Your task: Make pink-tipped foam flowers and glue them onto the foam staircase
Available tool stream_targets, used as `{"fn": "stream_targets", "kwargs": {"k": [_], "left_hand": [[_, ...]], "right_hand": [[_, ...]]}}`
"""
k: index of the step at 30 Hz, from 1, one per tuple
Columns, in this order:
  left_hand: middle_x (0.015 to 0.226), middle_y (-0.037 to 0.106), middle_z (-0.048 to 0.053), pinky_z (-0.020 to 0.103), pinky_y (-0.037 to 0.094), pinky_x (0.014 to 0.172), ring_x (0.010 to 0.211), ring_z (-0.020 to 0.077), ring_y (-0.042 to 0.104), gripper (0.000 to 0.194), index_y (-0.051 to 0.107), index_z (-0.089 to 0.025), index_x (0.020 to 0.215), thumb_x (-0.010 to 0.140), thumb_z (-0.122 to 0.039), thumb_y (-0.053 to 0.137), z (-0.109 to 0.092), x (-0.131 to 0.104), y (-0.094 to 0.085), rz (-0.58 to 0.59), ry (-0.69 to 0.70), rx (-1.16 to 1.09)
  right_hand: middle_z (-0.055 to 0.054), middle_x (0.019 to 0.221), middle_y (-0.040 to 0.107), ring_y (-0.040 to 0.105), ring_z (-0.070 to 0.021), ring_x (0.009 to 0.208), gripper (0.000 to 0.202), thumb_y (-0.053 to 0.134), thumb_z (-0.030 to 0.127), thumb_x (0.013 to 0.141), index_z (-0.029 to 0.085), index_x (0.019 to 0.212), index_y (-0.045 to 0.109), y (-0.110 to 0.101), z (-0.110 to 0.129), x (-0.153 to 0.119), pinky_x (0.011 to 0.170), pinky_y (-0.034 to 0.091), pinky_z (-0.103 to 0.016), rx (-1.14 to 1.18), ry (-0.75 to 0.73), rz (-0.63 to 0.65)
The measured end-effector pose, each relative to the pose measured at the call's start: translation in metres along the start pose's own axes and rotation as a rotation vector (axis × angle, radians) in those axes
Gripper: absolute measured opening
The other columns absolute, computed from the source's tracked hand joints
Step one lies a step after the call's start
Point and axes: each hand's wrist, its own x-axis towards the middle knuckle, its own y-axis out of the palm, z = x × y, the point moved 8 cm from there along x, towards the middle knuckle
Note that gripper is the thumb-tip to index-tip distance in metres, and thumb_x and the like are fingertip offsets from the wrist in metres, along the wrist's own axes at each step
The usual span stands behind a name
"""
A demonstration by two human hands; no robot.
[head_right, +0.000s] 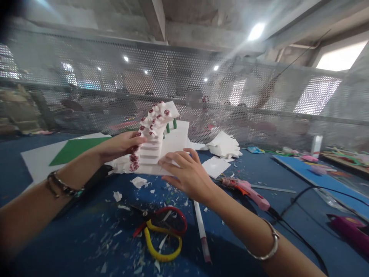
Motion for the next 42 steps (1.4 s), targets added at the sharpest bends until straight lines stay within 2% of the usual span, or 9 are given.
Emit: {"fn": "stream_targets", "kwargs": {"k": [15, 20, 24, 28, 31, 34, 36, 39, 42], "left_hand": [[0.059, 0.036, -0.004, 0.019, 0.034, 0.045, 0.048, 0.0066, 0.036, 0.02, 0.05, -0.016, 0.071, 0.068, -0.034, 0.059, 0.009, 0.005, -0.01, -0.026, -0.034, -0.022], [0.065, 0.047, -0.001, 0.019, 0.035, 0.047, 0.051, 0.0085, 0.04, 0.028, 0.056, -0.016, 0.089, 0.067, -0.034, 0.059, 0.009, 0.005, -0.013, 0.018, -0.025, 0.054], [0.06, 0.049, -0.002, 0.018, 0.031, 0.04, 0.042, 0.0084, 0.04, 0.04, 0.052, -0.02, 0.106, 0.07, -0.037, 0.055, 0.007, 0.0, -0.012, 0.077, -0.05, 0.174], [0.058, 0.051, -0.003, 0.019, 0.018, 0.032, 0.034, 0.0072, 0.034, 0.045, 0.05, -0.023, 0.11, 0.069, -0.042, 0.055, 0.007, -0.002, -0.016, 0.038, -0.095, 0.307], [0.084, 0.062, 0.003, 0.018, 0.027, 0.04, 0.055, 0.0123, 0.052, 0.046, 0.052, -0.023, 0.108, 0.067, -0.043, 0.057, 0.002, -0.001, -0.018, 0.003, -0.048, 0.408], [0.103, 0.06, 0.006, 0.019, 0.038, 0.061, 0.088, 0.0204, 0.055, 0.044, 0.05, -0.022, 0.109, 0.072, -0.046, 0.051, -0.006, -0.001, -0.013, 0.042, 0.037, 0.509], [0.109, 0.057, 0.006, 0.021, 0.039, 0.066, 0.095, 0.0225, 0.054, 0.046, 0.046, -0.023, 0.112, 0.076, -0.05, 0.044, -0.006, -0.002, -0.009, 0.079, 0.038, 0.552], [0.109, 0.057, 0.006, 0.025, 0.042, 0.066, 0.093, 0.0237, 0.055, 0.05, 0.04, -0.025, 0.116, 0.077, -0.056, 0.039, -0.006, -0.005, -0.002, 0.114, 0.016, 0.588], [0.114, 0.054, 0.007, 0.027, 0.042, 0.078, 0.101, 0.0226, 0.052, 0.05, 0.04, -0.023, 0.116, 0.077, -0.054, 0.041, -0.014, -0.008, 0.005, 0.104, 0.117, 0.623]], "right_hand": [[0.002, 0.083, 0.064, 0.055, -0.0107, 0.079, 0.019, 0.04, 0.016, 0.085, 0.023, 0.082, 0.057, -0.012, 0.004, 0.0, 0.092, 0.031, -0.034, 0.128, -0.074, -0.029], [-0.006, 0.083, 0.059, 0.053, -0.0163, 0.081, 0.018, 0.037, 0.013, 0.082, 0.018, 0.089, 0.054, -0.025, -0.019, -0.001, 0.076, 0.041, -0.032, 0.095, 0.177, -0.208], [-0.013, 0.103, 0.051, 0.045, -0.0245, 0.1, 0.03, 0.046, 0.021, 0.078, 0.015, 0.107, 0.045, -0.025, -0.046, -0.01, 0.085, 0.038, -0.042, 0.093, 0.422, -0.296], [-0.013, 0.104, 0.051, 0.05, -0.0238, 0.094, 0.054, 0.053, 0.03, 0.071, 0.017, 0.119, 0.032, 0.0, -0.075, -0.02, 0.078, 0.044, -0.043, 0.566, 0.684, -0.24], [-0.012, 0.103, 0.054, 0.054, -0.0222, 0.091, 0.057, 0.055, 0.03, 0.069, 0.016, 0.12, 0.033, 0.026, -0.079, -0.023, 0.077, 0.046, -0.042, 0.884, 0.798, -0.073], [-0.011, 0.117, 0.049, 0.046, -0.024, 0.105, 0.05, 0.058, 0.03, 0.067, 0.018, 0.113, 0.044, 0.034, -0.08, -0.026, 0.085, 0.042, -0.04, 0.944, 0.836, -0.045], [-0.009, 0.119, 0.05, 0.045, -0.0236, 0.108, 0.045, 0.057, 0.033, 0.068, 0.021, 0.111, 0.047, 0.04, -0.082, -0.029, 0.086, 0.042, -0.039, 0.995, 0.873, -0.057], [-0.007, 0.103, 0.062, 0.057, -0.0212, 0.093, 0.036, 0.053, 0.039, 0.072, 0.021, 0.103, 0.056, 0.055, -0.08, -0.034, 0.077, 0.047, -0.034, 1.129, 0.925, -0.031], [-0.005, 0.087, 0.068, 0.063, -0.0186, 0.074, 0.029, 0.056, 0.039, 0.07, 0.02, 0.091, 0.062, 0.067, -0.08, -0.04, 0.063, 0.05, -0.029, 1.234, 1.003, -0.014]]}}
